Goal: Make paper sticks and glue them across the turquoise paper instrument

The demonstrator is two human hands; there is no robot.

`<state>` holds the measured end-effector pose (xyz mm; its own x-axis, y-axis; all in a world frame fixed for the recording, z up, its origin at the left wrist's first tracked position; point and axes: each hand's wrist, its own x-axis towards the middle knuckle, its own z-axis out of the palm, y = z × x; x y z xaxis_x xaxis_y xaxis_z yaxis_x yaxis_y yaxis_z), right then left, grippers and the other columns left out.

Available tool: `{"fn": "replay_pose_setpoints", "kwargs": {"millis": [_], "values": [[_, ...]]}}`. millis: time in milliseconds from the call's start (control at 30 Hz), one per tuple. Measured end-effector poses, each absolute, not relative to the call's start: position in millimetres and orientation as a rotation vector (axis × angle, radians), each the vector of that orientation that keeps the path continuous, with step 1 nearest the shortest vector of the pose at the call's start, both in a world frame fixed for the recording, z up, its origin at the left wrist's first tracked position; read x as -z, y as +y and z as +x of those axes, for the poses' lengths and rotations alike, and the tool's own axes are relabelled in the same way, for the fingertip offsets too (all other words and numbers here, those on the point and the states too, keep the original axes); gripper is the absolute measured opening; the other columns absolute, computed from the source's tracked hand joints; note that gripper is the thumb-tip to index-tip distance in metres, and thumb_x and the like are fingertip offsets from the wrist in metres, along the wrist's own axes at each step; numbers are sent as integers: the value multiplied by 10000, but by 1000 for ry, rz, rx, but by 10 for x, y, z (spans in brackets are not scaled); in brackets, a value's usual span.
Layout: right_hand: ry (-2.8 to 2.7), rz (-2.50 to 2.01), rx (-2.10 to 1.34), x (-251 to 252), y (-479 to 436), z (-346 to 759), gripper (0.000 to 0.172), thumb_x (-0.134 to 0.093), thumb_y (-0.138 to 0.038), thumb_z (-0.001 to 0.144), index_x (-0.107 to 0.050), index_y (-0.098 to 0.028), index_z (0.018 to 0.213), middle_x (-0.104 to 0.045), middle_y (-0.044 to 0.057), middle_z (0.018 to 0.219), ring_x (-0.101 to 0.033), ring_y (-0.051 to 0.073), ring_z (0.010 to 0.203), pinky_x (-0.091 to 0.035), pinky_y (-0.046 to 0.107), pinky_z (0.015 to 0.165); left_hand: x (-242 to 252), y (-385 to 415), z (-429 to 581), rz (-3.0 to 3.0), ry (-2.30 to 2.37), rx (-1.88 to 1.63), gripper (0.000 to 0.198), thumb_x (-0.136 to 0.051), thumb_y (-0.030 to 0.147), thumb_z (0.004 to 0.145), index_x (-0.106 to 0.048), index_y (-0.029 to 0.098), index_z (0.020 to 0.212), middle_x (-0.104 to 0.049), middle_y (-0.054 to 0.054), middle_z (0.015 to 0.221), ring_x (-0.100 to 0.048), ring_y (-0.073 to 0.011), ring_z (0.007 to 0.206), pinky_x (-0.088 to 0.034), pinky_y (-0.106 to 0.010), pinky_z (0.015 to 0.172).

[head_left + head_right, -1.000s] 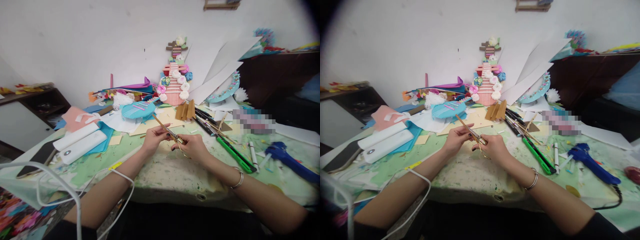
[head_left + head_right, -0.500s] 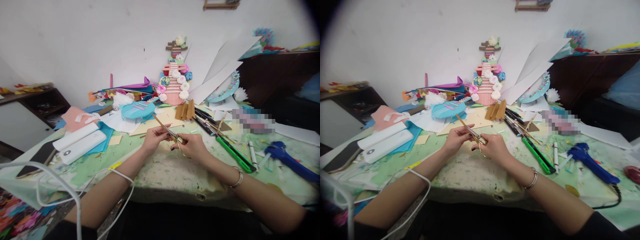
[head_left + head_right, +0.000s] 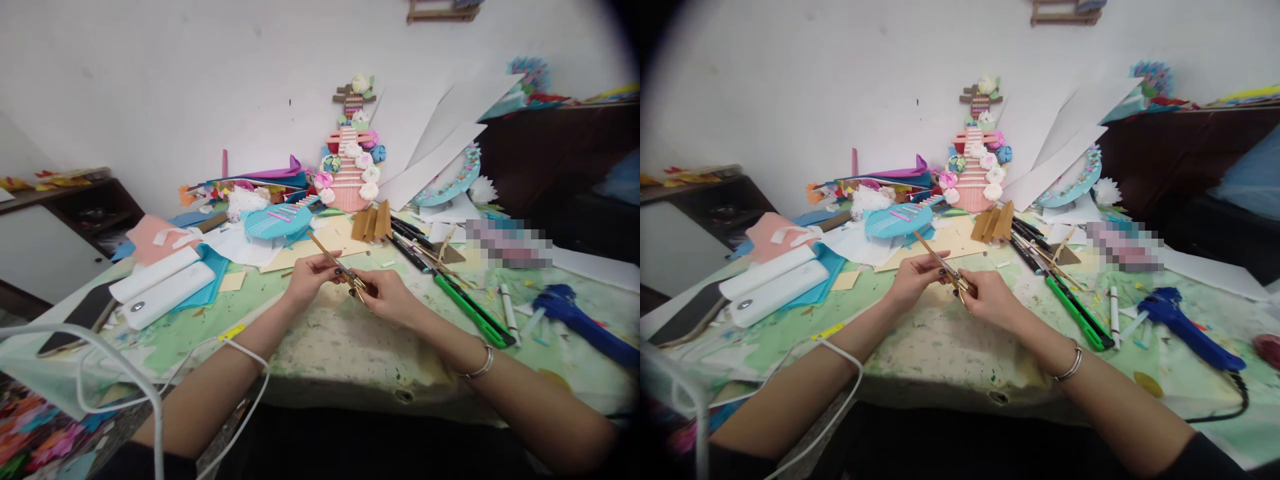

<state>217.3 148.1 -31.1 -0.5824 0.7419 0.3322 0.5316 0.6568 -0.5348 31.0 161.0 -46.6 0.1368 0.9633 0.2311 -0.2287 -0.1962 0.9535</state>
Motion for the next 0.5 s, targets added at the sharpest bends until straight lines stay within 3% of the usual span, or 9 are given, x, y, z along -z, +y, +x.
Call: {"fn": "replay_pose_setpoints", "kwargs": {"millis": [200, 500], "values": [[-2397, -1002, -442, 301, 1473, 2163, 257, -495, -236, 834, -620, -150, 1041, -616, 15, 644, -466, 117, 527, -280, 217, 525, 467, 1609, 306, 1278, 814, -1336, 453, -783, 249, 604, -673, 106, 1020, -714, -73, 744, -634, -147, 593, -491, -266, 577], [-2470, -947, -506, 288, 1446, 2159, 352, -389, -162, 866, -530, -116, 1185, -672, 136, 996, -611, 211, 840, -410, 285, 717, 439, 1587, 299, 1290, 816, -1308, 430, -783, 240, 608, -671, 88, 995, -691, -56, 676, -628, -143, 569, -476, -256, 550]]}}
